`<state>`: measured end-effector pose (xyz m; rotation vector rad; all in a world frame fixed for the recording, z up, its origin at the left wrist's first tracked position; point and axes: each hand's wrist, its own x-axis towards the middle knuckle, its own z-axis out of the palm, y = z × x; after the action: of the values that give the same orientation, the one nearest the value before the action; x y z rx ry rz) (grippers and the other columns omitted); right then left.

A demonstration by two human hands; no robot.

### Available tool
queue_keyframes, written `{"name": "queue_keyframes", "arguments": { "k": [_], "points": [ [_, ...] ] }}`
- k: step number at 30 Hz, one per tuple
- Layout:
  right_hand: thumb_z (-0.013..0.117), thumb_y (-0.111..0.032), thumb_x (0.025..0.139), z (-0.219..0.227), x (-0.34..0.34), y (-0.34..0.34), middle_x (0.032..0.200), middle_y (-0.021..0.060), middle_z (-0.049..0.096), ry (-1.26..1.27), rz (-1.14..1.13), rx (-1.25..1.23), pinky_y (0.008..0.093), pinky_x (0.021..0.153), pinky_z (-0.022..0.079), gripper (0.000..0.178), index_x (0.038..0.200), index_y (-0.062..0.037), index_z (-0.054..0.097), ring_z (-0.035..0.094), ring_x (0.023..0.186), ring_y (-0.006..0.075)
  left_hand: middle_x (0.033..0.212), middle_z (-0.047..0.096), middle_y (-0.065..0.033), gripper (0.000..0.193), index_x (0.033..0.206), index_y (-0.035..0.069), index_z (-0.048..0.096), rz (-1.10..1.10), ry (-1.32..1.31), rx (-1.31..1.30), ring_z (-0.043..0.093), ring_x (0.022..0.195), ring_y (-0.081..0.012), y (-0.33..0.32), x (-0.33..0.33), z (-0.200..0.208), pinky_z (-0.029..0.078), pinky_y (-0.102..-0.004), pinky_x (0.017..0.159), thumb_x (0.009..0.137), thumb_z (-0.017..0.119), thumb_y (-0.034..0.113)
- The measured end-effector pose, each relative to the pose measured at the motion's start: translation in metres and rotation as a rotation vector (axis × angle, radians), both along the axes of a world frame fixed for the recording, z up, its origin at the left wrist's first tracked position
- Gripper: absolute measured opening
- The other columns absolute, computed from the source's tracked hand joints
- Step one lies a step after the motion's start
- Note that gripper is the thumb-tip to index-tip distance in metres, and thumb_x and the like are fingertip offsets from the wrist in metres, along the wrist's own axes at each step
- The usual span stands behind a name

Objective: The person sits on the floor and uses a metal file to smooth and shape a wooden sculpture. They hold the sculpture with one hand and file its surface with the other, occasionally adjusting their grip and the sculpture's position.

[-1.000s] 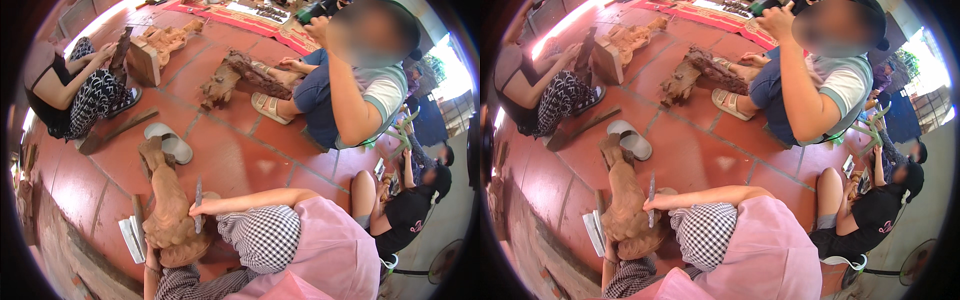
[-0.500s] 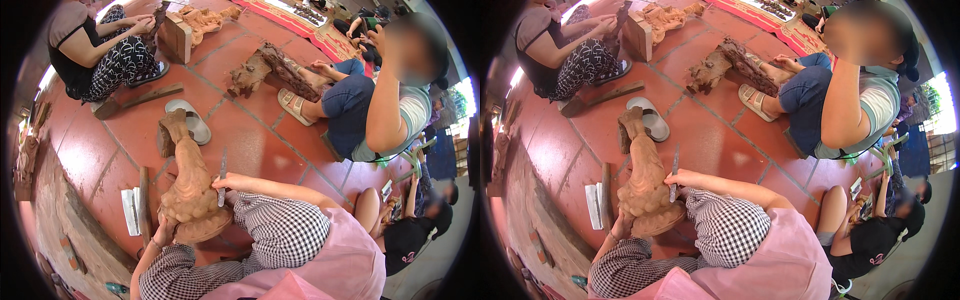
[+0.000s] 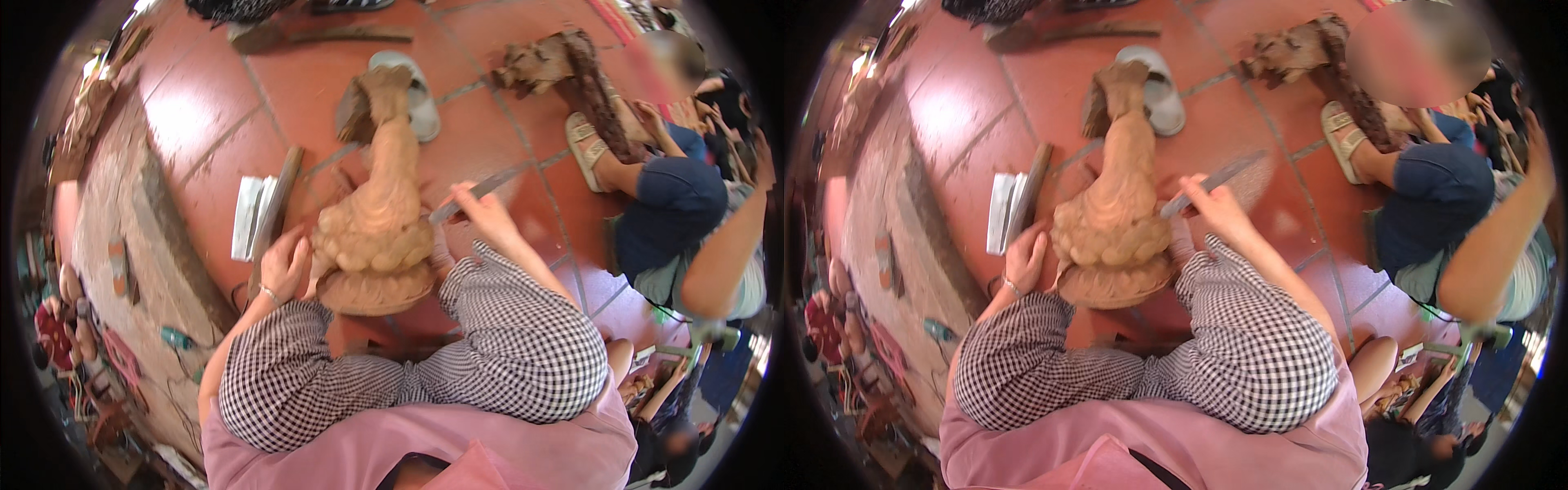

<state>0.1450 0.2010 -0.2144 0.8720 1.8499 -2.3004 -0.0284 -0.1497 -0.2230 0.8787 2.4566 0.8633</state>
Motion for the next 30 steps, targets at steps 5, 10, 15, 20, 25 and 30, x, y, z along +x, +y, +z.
{"name": "queue_keyframes", "arguments": {
  "k": [5, 10, 15, 20, 25, 30],
  "points": [
    [0.060, -0.019, 0.098, 0.045, -0.015, -0.018, 0.092, 0.0107, 0.068, 0.062, -0.073, -0.068, 0.0244, 0.067, 0.054, 0.019, 0.095, -0.0001, 0.060, 0.068, 0.073, 0.0142, 0.119, 0.062, -0.0149, 0.040, 0.118, 0.004, 0.061, -0.430, 0.410, 0.332, 0.060, 0.111, -0.0342, 0.037, -0.005, 0.067, 0.043, -0.0502, 0.100, 0.084, 0.066, 0.026],
    [0.069, -0.014, 0.089, 0.043, -0.031, -0.025, 0.103, 0.0132, 0.066, 0.123, 0.077, 0.163, 0.0289, 0.078, 0.054, 0.016, 0.088, 0.0001, 0.061, 0.066, 0.095, 0.0169, 0.138, 0.052, -0.0156, 0.053, 0.129, 0.005, 0.056, -1.089, 0.225, 0.392, 0.047, 0.131, -0.0308, 0.081, 0.026, 0.067, 0.031, -0.0533, 0.112, 0.080, 0.068, 0.021],
    [0.074, -0.014, 0.082, 0.031, -0.041, -0.021, 0.130, 0.0167, 0.056, 0.226, 0.003, 0.417, 0.0368, 0.099, 0.042, 0.014, 0.079, -0.0039, 0.064, 0.051, 0.124, 0.0210, 0.145, 0.047, -0.0144, 0.055, 0.135, 0.005, 0.052, -1.114, 0.164, 0.366, 0.039, 0.140, -0.0278, 0.081, 0.039, 0.029, 0.027, -0.0462, 0.117, 0.081, 0.061, 0.010],
    [0.071, -0.021, 0.086, 0.005, -0.075, 0.033, 0.128, 0.0150, 0.060, 0.220, -0.147, 0.178, 0.0364, 0.096, 0.043, 0.015, 0.092, -0.0079, 0.064, 0.056, 0.116, 0.0196, 0.141, 0.050, -0.0176, 0.050, 0.131, 0.004, 0.056, -1.110, 0.177, 0.398, 0.043, 0.137, -0.0271, 0.080, 0.039, 0.030, 0.028, -0.0452, 0.116, 0.082, 0.060, 0.009],
    [0.048, -0.030, 0.100, 0.016, -0.175, 0.087, 0.113, 0.0086, 0.067, 0.105, -0.318, 0.207, 0.0384, 0.091, 0.043, 0.025, 0.115, -0.0107, 0.054, 0.059, 0.107, 0.0187, 0.141, 0.050, -0.0172, 0.051, 0.131, 0.003, 0.055, -1.098, 0.187, 0.401, 0.045, 0.136, -0.0274, 0.079, 0.039, 0.030, 0.029, -0.0450, 0.116, 0.081, 0.060, 0.010],
    [0.039, -0.040, 0.100, -0.005, -0.248, 0.111, 0.104, 0.0086, 0.070, 0.001, -0.049, 0.430, 0.0312, 0.079, 0.044, 0.037, 0.117, -0.0096, 0.052, 0.063, 0.097, 0.0167, 0.142, 0.049, -0.0180, 0.060, 0.135, 0.001, 0.052, -1.169, 0.126, 0.369, 0.043, 0.137, -0.0303, 0.082, 0.033, 0.036, 0.028, -0.0469, 0.115, 0.079, 0.065, 0.021]
  ]
}}
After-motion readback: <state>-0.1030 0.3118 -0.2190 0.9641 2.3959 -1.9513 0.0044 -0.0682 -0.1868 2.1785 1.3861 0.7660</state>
